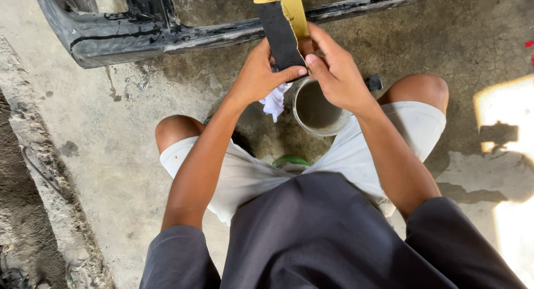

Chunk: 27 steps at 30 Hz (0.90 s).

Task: The person crouches by a black car bumper, wipes it with a cloth, then uses a sanding block to sand the surface. They repeatedly dip the sanding block into a bucket of water and continue sanding different areas of the bumper.

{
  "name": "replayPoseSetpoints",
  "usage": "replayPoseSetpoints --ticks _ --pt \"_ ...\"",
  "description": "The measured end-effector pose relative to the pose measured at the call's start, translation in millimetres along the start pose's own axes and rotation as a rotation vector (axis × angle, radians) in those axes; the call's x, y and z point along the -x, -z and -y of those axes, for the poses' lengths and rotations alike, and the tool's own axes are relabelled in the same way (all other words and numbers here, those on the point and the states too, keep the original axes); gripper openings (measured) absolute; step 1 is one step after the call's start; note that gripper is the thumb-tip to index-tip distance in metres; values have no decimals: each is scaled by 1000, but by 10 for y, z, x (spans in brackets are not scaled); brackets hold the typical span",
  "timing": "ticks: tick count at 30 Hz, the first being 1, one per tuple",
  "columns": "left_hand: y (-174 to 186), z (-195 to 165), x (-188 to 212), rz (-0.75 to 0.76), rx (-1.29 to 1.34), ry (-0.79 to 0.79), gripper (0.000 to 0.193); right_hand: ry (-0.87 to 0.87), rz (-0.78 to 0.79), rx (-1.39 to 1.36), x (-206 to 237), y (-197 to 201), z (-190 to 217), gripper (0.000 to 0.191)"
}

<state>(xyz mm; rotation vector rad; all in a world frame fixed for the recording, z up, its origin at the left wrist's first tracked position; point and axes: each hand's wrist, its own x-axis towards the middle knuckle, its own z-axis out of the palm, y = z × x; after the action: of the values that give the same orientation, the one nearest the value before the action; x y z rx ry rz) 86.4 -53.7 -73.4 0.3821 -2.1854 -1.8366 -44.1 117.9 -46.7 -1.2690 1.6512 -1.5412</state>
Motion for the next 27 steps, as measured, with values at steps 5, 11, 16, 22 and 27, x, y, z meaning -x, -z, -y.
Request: replayPoseSetpoints --ticks 5,11,16,22,27 --pt "49 93 23 89 171 -56 79 -44 -110 -98 -62 88 -15 38" --pt "130 175 33 172 209 -23 79 111 -189 252 -26 136 52 41" --pt "193 207 28 192 313 -64 84 284 44 466 -9 197 174 72" --pt "235 227 56 269 338 26 84 363 -4 691 0 268 173 73" --pt "201 207 66 262 187 -19 78 444 11 617 -20 208 36 70"
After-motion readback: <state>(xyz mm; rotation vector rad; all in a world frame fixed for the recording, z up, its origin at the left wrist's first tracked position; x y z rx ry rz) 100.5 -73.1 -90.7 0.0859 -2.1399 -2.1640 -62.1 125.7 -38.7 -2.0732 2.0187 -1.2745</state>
